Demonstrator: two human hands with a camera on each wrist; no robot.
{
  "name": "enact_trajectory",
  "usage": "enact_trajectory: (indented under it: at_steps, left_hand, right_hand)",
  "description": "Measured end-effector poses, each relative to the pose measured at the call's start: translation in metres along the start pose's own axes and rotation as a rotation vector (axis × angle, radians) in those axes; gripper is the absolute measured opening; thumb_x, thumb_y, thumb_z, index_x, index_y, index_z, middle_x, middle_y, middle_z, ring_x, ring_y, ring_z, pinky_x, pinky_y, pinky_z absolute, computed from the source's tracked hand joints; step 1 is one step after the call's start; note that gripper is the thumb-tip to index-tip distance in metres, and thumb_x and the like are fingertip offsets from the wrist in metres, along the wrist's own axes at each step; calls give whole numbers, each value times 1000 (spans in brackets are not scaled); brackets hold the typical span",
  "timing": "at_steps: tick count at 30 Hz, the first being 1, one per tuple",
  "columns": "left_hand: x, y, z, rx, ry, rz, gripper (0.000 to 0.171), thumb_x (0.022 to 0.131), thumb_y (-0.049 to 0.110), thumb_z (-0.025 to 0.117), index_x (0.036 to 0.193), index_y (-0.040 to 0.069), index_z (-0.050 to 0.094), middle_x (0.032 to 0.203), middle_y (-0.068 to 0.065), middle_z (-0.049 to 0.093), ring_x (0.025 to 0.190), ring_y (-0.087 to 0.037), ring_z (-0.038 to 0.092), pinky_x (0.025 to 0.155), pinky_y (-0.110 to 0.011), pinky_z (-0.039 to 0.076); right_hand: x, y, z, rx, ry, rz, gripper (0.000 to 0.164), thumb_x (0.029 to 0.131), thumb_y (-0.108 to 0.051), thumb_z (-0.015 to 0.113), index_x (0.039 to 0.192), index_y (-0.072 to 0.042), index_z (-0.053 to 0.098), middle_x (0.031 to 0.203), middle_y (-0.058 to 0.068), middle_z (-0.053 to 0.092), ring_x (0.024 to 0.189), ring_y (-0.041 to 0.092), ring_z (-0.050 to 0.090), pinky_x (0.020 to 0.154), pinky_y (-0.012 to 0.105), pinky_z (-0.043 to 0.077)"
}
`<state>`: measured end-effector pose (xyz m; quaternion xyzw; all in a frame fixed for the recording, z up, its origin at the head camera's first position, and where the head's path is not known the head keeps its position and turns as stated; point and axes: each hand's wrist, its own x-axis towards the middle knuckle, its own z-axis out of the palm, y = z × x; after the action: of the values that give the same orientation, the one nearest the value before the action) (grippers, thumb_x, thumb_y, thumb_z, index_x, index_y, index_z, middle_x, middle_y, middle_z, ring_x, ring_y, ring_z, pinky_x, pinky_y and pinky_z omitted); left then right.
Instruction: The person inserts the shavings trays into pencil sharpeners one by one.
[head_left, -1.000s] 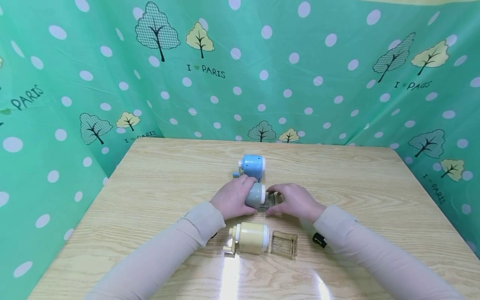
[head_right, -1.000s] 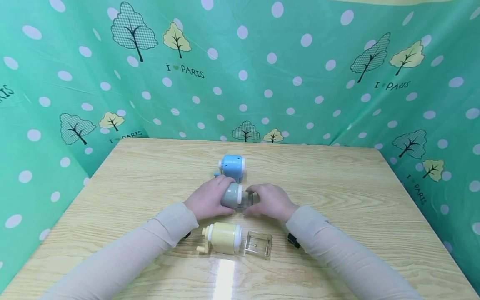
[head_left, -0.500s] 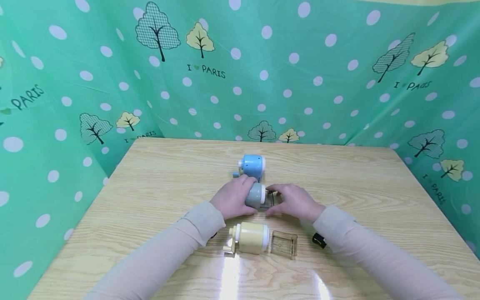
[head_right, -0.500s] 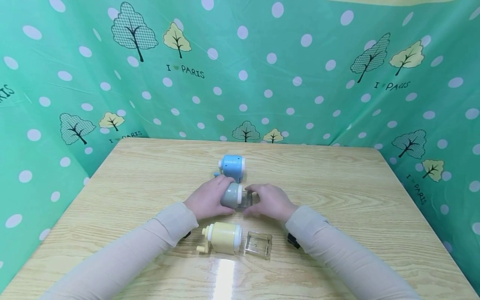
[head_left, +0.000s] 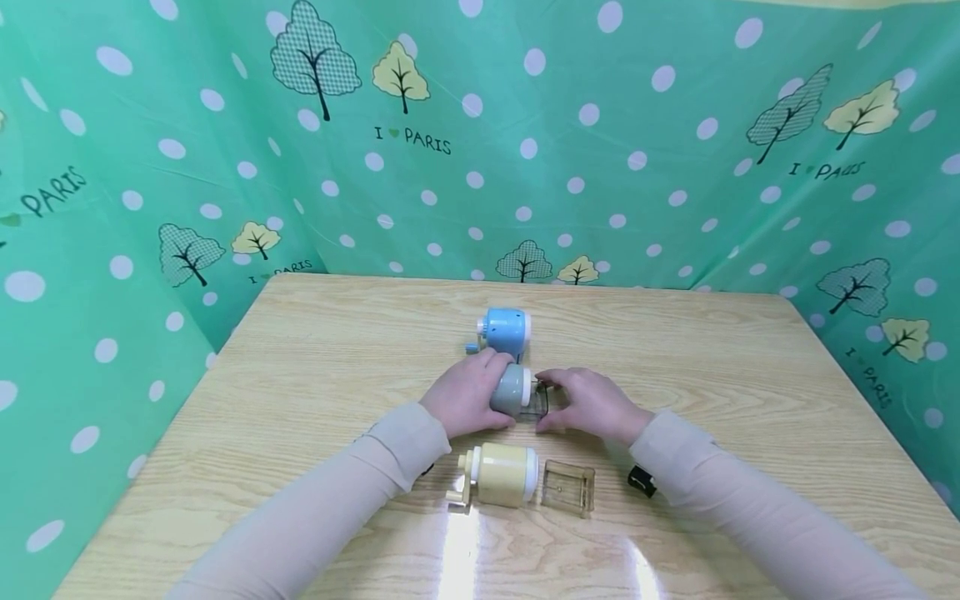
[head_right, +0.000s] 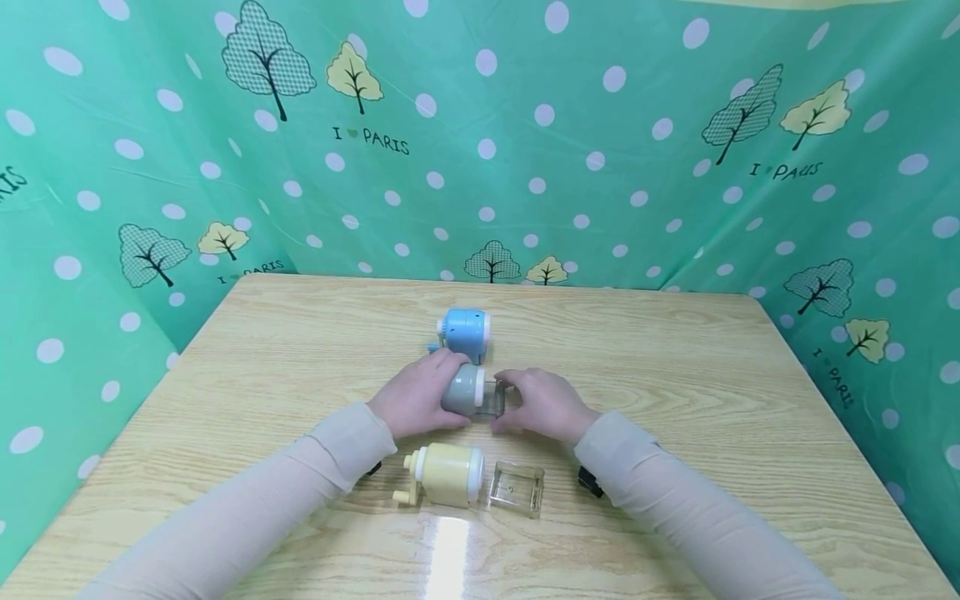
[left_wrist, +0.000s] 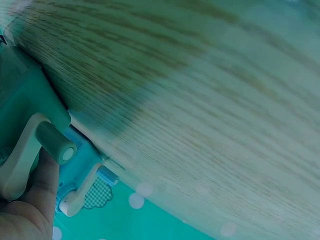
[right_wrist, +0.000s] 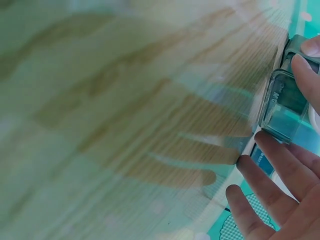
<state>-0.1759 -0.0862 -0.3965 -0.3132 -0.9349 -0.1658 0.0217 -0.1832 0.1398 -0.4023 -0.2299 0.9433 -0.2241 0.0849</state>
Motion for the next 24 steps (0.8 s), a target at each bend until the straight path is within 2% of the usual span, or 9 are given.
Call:
enact_trajectory:
  at_steps: [24]
  left_hand:
    - [0,-1,0,13,13,19,78,72,40,83,134,2,55,116,-10,60,98,-22,60,91,-39,54]
  right_hand:
    - [3,-6,2,27,0,-17,85,66,-50,83,134,-3,65,126,15,70,116,33,64,101,51,49]
